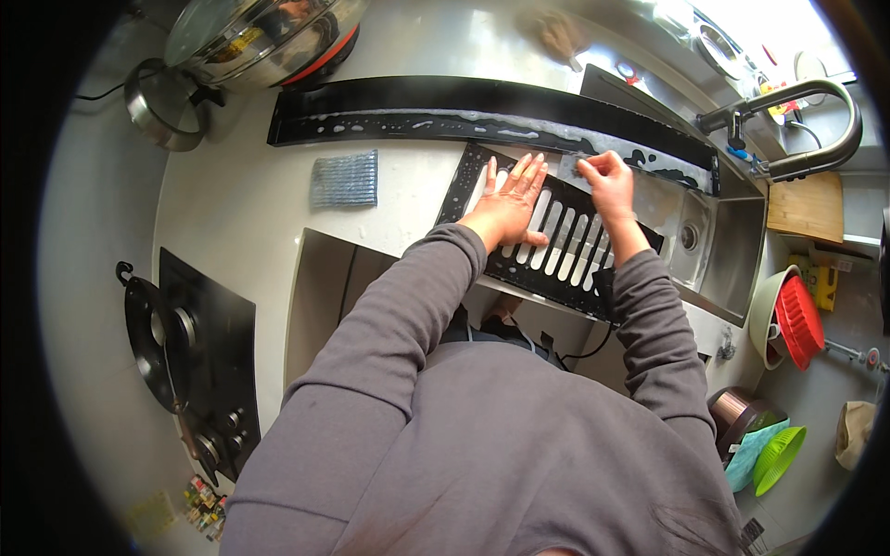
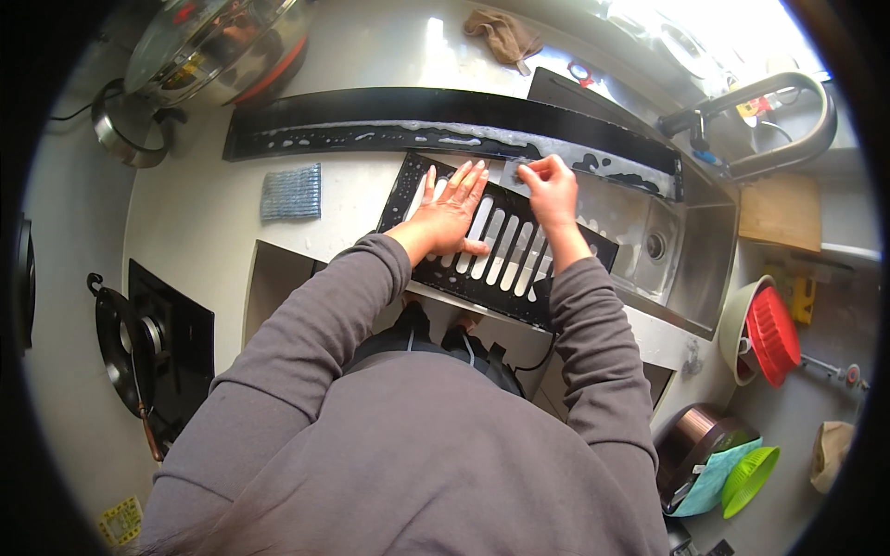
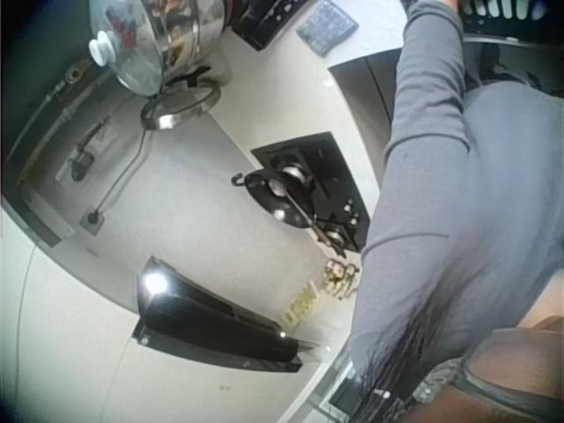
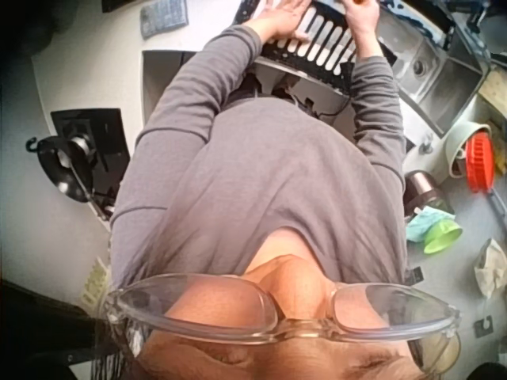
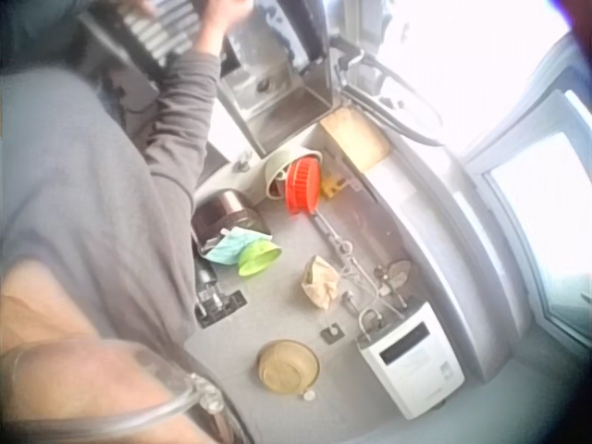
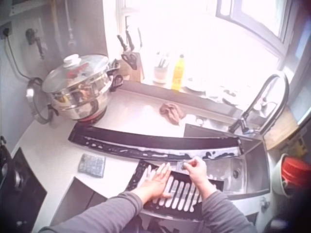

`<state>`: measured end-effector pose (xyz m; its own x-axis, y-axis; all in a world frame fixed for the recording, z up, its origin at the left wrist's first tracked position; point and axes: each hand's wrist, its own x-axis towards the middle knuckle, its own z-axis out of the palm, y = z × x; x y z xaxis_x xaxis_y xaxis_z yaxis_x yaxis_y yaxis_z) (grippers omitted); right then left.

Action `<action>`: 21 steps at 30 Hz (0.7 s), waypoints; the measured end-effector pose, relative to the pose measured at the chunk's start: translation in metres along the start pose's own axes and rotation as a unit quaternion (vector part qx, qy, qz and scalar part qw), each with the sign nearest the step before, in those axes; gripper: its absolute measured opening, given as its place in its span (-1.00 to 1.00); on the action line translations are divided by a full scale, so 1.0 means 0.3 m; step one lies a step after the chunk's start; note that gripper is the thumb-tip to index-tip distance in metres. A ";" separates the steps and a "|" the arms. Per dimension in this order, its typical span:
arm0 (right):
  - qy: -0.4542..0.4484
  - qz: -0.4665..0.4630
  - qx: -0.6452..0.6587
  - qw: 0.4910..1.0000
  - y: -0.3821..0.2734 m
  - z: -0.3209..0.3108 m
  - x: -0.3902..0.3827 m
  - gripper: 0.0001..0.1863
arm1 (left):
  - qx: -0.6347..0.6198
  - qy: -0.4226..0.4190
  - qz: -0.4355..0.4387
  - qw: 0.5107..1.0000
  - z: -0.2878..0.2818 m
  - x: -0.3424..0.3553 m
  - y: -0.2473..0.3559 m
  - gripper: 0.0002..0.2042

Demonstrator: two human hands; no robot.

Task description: The person scrubs a black grill grate with a small abrasive pad on a kitchen countertop, then rinses it under running water from the sink faucet. The grate is handled by hand throughout the process.

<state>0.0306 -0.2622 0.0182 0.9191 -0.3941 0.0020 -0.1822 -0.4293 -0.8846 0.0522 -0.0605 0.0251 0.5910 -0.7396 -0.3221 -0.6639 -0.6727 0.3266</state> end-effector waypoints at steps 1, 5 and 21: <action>0.040 0.014 0.017 0.999 0.006 -0.011 -0.001 -0.85 | -0.001 0.000 -0.003 1.000 -0.002 -0.001 0.001 0.23; -0.132 -0.005 -0.141 0.981 -0.012 -0.027 -0.022 -0.78 | 0.001 -0.003 0.002 1.000 -0.010 0.007 0.007 0.23; 0.003 0.058 -0.214 0.975 0.008 0.034 0.008 -0.85 | 0.009 -0.003 -0.001 1.000 -0.002 0.005 0.003 0.23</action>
<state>0.0360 -0.2560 0.0113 0.8815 -0.4648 -0.0834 -0.4157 -0.6802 -0.6038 0.0528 -0.0622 0.0255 0.5899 -0.7375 -0.3288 -0.6701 -0.6743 0.3103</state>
